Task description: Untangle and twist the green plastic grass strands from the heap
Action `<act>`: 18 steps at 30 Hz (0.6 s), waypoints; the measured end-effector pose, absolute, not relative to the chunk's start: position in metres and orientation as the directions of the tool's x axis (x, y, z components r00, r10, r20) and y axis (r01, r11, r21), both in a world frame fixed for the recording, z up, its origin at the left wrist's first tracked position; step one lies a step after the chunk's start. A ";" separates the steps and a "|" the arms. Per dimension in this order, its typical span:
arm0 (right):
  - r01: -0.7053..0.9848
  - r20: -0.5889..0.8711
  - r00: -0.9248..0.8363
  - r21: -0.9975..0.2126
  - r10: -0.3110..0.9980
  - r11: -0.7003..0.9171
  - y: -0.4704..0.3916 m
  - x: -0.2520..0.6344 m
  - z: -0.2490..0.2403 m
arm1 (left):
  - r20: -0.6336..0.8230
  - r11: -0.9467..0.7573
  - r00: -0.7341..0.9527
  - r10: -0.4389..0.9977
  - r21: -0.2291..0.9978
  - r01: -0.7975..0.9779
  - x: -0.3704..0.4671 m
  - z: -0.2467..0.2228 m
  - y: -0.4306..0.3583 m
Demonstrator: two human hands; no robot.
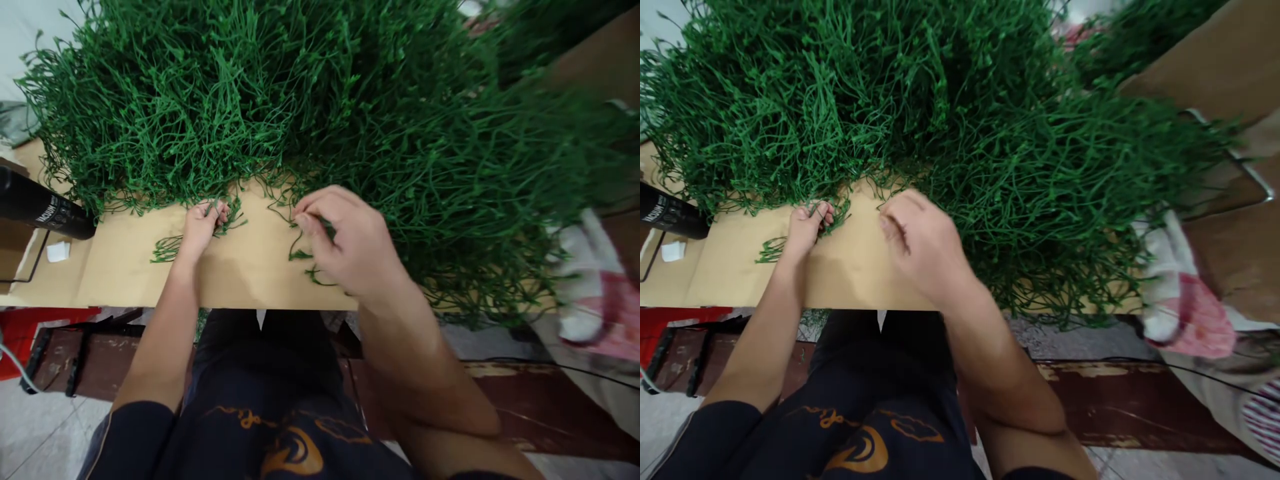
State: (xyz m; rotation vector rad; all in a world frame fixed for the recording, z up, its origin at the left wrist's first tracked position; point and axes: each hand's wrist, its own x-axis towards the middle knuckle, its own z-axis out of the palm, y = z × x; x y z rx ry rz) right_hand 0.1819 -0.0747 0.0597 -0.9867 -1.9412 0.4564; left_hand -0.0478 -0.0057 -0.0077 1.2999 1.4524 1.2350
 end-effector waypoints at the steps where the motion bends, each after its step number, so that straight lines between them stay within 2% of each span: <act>1: 0.556 0.521 -0.250 -0.613 0.816 0.561 -0.065 0.191 0.054 | 0.024 -0.001 -0.131 0.991 0.986 0.170 -0.046 -0.006 -0.008; 3: 0.688 0.497 -0.161 -0.564 0.853 0.458 -0.051 0.206 0.045 | 0.003 0.015 -0.153 0.988 0.993 0.118 -0.044 -0.004 -0.011; 6: 0.723 0.528 -0.105 -0.541 0.843 0.429 -0.047 0.208 0.039 | -0.018 0.031 -0.192 0.981 0.997 0.067 -0.042 -0.002 -0.010; 11: 0.568 0.452 -0.325 -0.609 0.831 0.554 -0.042 0.150 0.027 | -0.005 0.020 -0.151 0.989 0.995 0.095 -0.042 -0.003 -0.009; 15: 0.511 0.322 -0.366 -0.714 0.873 0.478 -0.025 0.103 0.011 | 0.045 -0.032 -0.122 0.992 0.994 0.109 -0.043 -0.008 -0.009; 18: 0.432 0.308 -0.349 -0.785 0.885 0.444 -0.018 0.091 0.007 | 0.074 -0.063 -0.113 0.991 0.993 0.097 -0.045 -0.013 -0.008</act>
